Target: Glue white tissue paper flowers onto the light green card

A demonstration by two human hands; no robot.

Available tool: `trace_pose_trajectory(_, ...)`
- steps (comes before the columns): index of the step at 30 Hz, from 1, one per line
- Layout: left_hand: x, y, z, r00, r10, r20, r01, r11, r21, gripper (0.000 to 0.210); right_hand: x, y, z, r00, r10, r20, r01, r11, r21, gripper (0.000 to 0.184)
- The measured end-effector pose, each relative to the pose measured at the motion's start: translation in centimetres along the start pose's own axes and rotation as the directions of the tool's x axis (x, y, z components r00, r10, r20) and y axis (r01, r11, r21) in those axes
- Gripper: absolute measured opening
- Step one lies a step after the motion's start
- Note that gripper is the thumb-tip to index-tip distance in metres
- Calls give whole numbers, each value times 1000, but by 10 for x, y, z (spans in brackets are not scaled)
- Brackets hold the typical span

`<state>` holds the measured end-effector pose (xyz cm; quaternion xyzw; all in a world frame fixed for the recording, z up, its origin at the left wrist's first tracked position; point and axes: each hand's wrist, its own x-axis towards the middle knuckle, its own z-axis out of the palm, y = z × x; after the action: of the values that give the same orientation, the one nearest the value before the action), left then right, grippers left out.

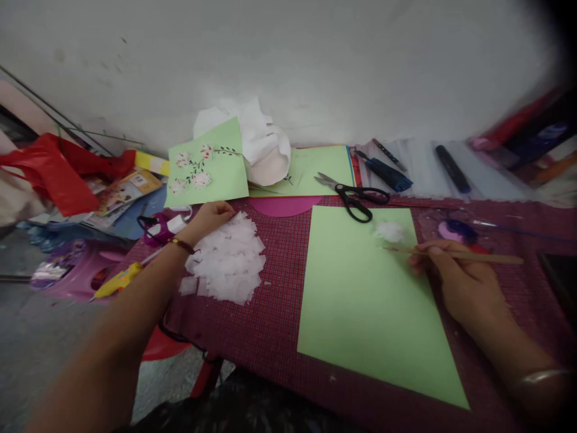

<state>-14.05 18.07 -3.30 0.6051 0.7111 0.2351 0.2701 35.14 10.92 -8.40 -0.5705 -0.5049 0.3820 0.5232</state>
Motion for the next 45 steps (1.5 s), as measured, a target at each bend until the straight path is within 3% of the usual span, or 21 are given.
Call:
trace_pose_trajectory(4, -5, 0, -1, 998, 35, 56, -34, 999, -20, 33, 0, -2, 1, 1000, -7, 19, 7, 1000, -10, 17)
trace_pose_trajectory(13, -8, 10, 5, 997, 10, -79, -8, 1000, 30, 19, 1, 4, -2, 999, 19, 26, -19, 1000, 18, 17)
trace_pose_trajectory(17, -19, 39, -7, 988, 13, -154, -27, 996, -89, 25, 3, 8, -1, 999, 5, 34, -5, 1000, 11, 15)
trace_pose_trajectory(21, -33, 84, -3, 995, 64, -81, -82, 968, -239, 26, 4, 3, 2, 999, -9, 39, 7, 999, 33, 16)
trace_pose_trajectory(26, -30, 135, 46, 961, 218, 168, -159, 937, -310, 22, -1, -13, 5, 999, -14, 41, 11, 998, 65, 16)
trace_pose_trajectory(30, -14, 171, 107, 864, 368, 344, -211, 884, -417, 40, 3, -9, 6, 999, -30, -29, 34, 985, 169, 18)
trace_pose_trajectory(32, -8, 188, 137, 809, 445, 385, -242, 848, -471, 44, 6, -5, 5, 998, -29, -50, 38, 981, 188, 19)
trace_pose_trajectory(35, -2, 203, 172, 770, 491, 409, -263, 827, -497, 42, 7, -2, 3, 999, -24, -39, 31, 981, 191, 20)
trace_pose_trajectory(39, 3, 202, 195, 774, 483, 409, -237, 820, -521, 21, 8, -4, 3, 1000, -24, -11, 26, 980, 196, 21)
trace_pose_trajectory(45, 10, 183, 201, 818, 400, 414, -179, 861, -477, 16, 10, -6, 5, 999, -41, 6, 39, 980, 195, 17)
